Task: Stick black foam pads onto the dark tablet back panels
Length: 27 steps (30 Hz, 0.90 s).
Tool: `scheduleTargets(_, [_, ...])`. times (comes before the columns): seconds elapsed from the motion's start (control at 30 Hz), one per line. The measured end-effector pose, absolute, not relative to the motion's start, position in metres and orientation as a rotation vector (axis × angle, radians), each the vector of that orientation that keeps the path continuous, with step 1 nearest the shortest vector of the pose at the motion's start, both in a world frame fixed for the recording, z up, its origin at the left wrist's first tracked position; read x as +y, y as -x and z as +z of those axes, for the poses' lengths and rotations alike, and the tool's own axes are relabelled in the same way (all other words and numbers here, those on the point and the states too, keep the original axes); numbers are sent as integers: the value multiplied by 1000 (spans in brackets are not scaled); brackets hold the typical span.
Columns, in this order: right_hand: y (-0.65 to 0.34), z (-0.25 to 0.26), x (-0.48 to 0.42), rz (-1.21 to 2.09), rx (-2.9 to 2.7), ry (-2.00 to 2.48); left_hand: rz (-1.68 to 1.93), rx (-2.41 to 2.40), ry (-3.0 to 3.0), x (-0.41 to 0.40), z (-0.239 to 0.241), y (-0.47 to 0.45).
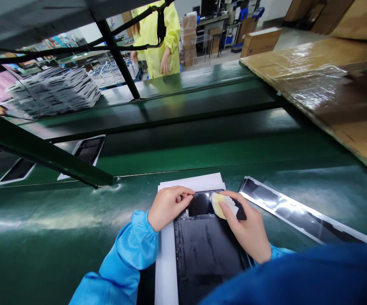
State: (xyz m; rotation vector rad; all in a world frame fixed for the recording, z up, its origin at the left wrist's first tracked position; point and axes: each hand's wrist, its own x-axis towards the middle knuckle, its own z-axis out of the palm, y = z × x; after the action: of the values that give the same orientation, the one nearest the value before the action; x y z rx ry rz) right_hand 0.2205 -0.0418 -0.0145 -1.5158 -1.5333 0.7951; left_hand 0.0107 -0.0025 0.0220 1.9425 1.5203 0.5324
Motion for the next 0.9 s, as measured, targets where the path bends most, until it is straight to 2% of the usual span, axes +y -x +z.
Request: scheduleTargets(0.9, [-220,-15,-41,702,-1561,1473,548,1508,-1945,-2,18,-11])
